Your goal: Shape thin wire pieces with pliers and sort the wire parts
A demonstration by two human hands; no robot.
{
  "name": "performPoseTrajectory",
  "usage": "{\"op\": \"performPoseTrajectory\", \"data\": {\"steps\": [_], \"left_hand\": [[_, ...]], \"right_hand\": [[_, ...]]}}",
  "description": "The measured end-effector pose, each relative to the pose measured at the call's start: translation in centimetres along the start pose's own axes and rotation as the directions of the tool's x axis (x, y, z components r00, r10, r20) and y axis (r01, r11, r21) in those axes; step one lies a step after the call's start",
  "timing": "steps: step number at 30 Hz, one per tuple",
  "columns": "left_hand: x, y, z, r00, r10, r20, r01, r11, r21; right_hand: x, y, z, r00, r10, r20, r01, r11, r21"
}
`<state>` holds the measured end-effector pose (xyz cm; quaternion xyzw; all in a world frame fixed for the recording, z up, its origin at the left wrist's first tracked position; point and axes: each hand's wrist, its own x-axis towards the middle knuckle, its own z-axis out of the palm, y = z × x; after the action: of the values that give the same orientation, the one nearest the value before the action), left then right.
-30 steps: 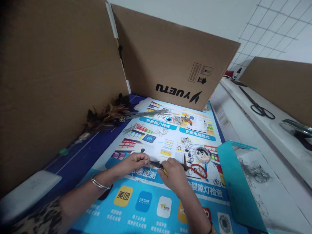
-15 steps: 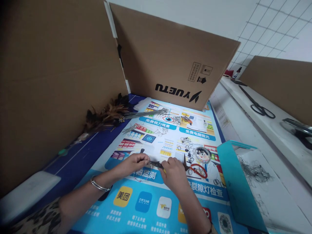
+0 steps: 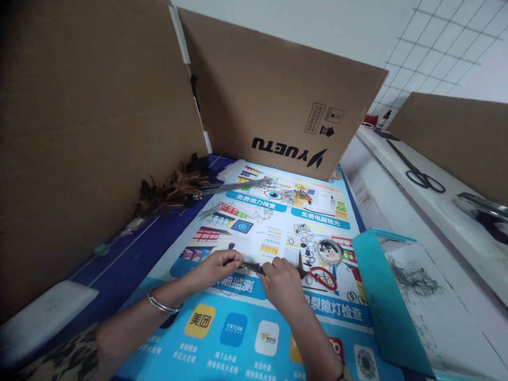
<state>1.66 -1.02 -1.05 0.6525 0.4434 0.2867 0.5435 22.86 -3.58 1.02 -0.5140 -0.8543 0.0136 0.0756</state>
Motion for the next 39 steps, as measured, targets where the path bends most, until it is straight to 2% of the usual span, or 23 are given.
{"op": "performPoseTrajectory", "data": {"steps": [6, 16, 26, 39], "left_hand": [[0.10, -0.08, 0.09, 1.000, 0.024, -0.007, -0.024, 1.000, -0.013], [-0.09, 0.35, -0.07, 0.999, 0.033, -0.009, -0.033, 0.999, 0.016], [0.04, 0.18, 0.17, 0.996, 0.060, -0.066, -0.054, 0.994, 0.094], [-0.14, 0.17, 0.37, 0.980, 0.134, -0.147, -0.102, 0.973, 0.207]], "right_hand": [[0.04, -0.03, -0.09, 1.000, 0.021, 0.007, -0.021, 1.000, -0.001], [0.14, 0.23, 0.00, 0.998, 0.005, 0.065, -0.016, 0.985, 0.174], [0.04, -0.18, -0.52, 1.000, 0.001, 0.000, -0.001, 1.000, 0.008], [0.09, -0.39, -0.62, 1.000, 0.002, -0.016, -0.003, 0.998, -0.063]]}}
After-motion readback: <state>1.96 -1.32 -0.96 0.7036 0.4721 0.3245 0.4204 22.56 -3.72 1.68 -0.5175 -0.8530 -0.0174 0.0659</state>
